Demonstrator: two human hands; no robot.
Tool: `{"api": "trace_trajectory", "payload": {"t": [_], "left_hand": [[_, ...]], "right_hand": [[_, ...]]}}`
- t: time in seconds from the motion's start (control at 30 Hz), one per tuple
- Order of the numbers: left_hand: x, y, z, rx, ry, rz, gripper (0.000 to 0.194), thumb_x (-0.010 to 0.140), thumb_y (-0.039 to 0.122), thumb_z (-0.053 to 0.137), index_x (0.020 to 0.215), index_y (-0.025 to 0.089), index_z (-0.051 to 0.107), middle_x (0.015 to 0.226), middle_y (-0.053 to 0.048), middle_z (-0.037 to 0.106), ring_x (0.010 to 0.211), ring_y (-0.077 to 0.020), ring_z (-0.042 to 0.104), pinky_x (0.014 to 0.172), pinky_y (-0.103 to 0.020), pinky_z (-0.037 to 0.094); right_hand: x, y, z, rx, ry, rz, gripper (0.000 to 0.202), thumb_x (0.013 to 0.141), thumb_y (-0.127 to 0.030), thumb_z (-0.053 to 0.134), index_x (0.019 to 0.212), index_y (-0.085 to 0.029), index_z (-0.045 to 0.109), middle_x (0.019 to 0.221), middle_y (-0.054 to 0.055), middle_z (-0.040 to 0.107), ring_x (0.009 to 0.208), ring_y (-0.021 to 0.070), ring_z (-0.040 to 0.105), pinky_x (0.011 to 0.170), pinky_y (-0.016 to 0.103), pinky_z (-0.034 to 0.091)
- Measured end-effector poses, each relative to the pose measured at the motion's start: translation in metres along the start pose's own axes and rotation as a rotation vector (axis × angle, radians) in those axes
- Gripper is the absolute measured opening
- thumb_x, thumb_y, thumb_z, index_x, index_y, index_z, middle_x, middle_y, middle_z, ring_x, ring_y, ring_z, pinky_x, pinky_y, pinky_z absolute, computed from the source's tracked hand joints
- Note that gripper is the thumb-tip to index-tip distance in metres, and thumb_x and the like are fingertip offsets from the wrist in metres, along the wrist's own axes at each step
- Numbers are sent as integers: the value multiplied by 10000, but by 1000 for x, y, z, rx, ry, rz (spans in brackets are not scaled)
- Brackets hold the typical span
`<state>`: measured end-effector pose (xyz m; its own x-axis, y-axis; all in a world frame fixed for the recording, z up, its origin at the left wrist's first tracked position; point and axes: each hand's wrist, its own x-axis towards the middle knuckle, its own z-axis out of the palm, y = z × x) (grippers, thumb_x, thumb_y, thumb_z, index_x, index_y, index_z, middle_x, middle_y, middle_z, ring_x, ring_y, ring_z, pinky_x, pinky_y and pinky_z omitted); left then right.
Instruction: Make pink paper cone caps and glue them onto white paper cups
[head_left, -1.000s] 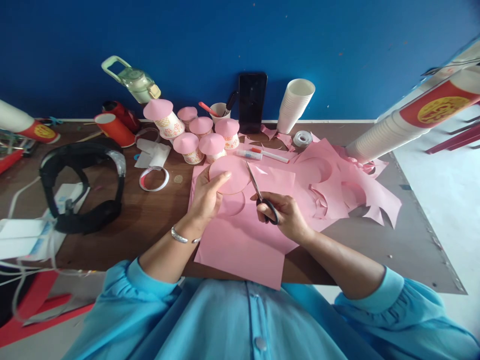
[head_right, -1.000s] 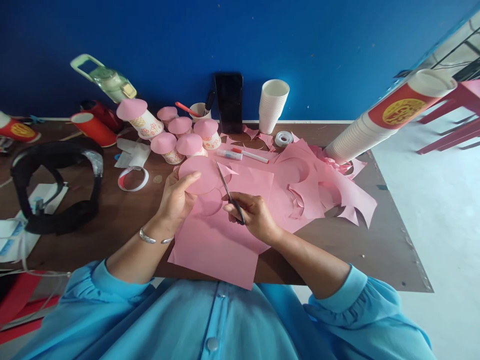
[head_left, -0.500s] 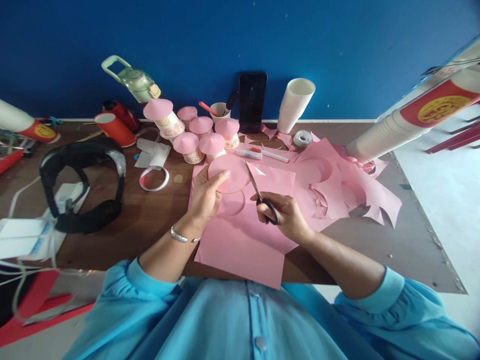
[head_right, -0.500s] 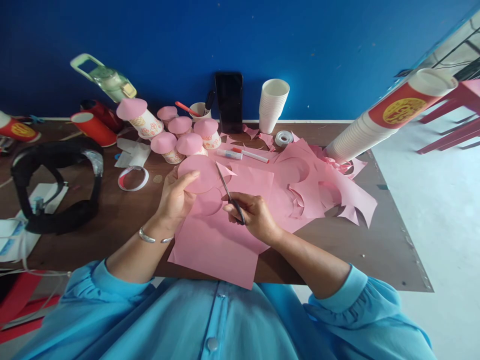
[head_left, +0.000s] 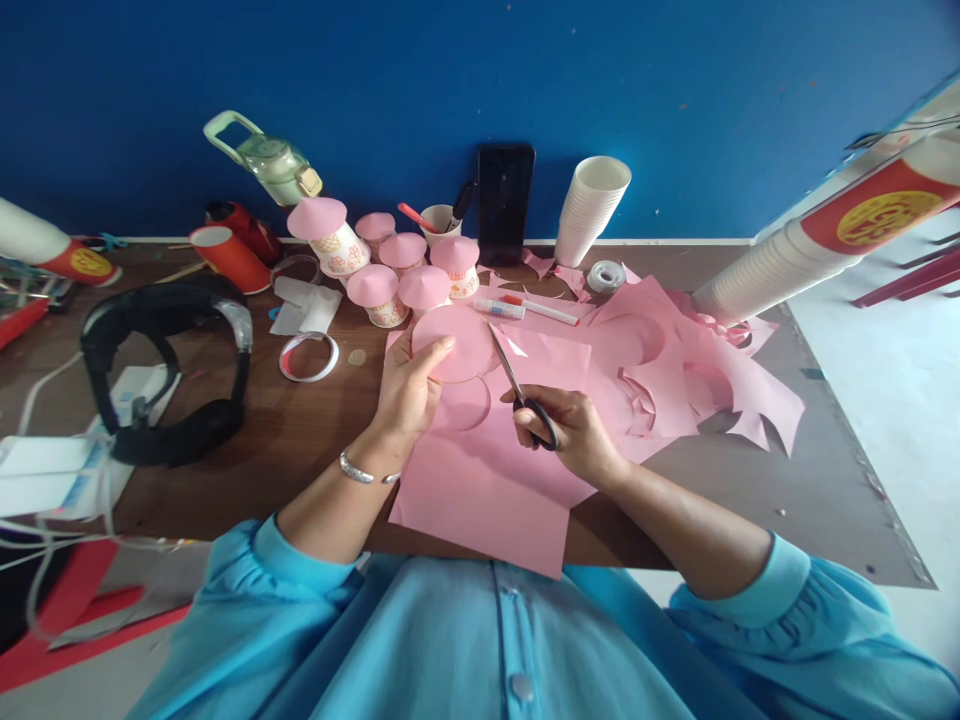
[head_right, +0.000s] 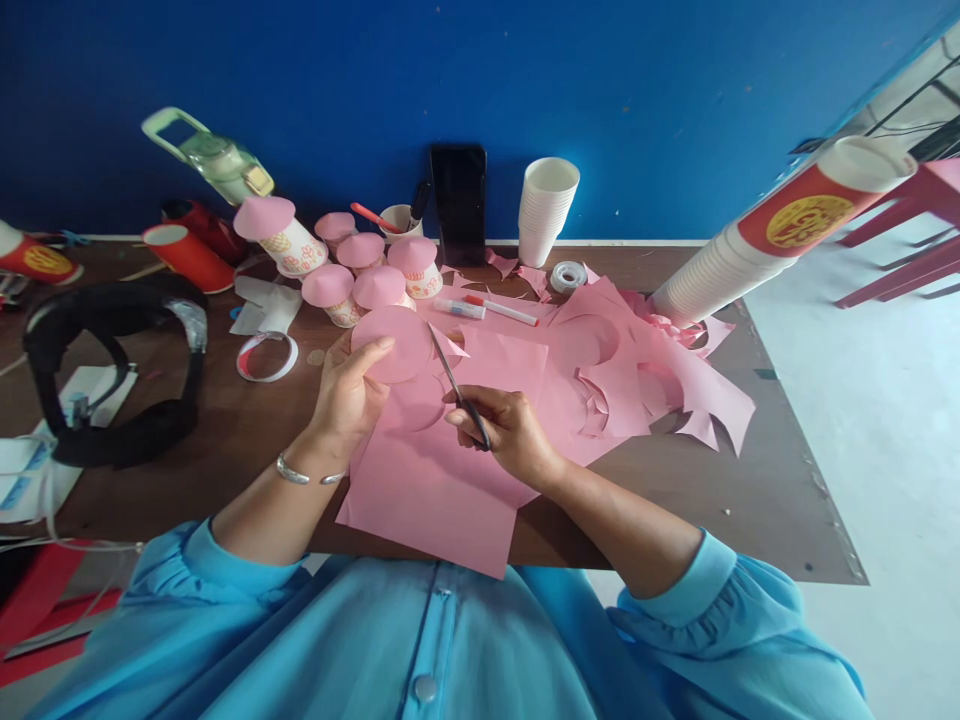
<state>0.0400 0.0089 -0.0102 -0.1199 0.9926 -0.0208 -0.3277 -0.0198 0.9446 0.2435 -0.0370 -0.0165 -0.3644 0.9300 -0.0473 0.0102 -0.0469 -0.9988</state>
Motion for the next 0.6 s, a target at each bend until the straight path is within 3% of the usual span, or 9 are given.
{"api": "trace_trajectory", "payload": {"t": [0.6], "left_hand": [[2, 0, -1, 29, -40, 3, 262, 775, 341, 810, 995, 210, 750, 924, -32, 766, 933, -231, 736, 864, -358, 602]], "right_hand": [[0, -5, 0, 54, 9, 58, 426, 864, -558, 740, 1000, -158, 693, 596, -34, 562, 543, 108, 499, 531, 265, 424]]}}
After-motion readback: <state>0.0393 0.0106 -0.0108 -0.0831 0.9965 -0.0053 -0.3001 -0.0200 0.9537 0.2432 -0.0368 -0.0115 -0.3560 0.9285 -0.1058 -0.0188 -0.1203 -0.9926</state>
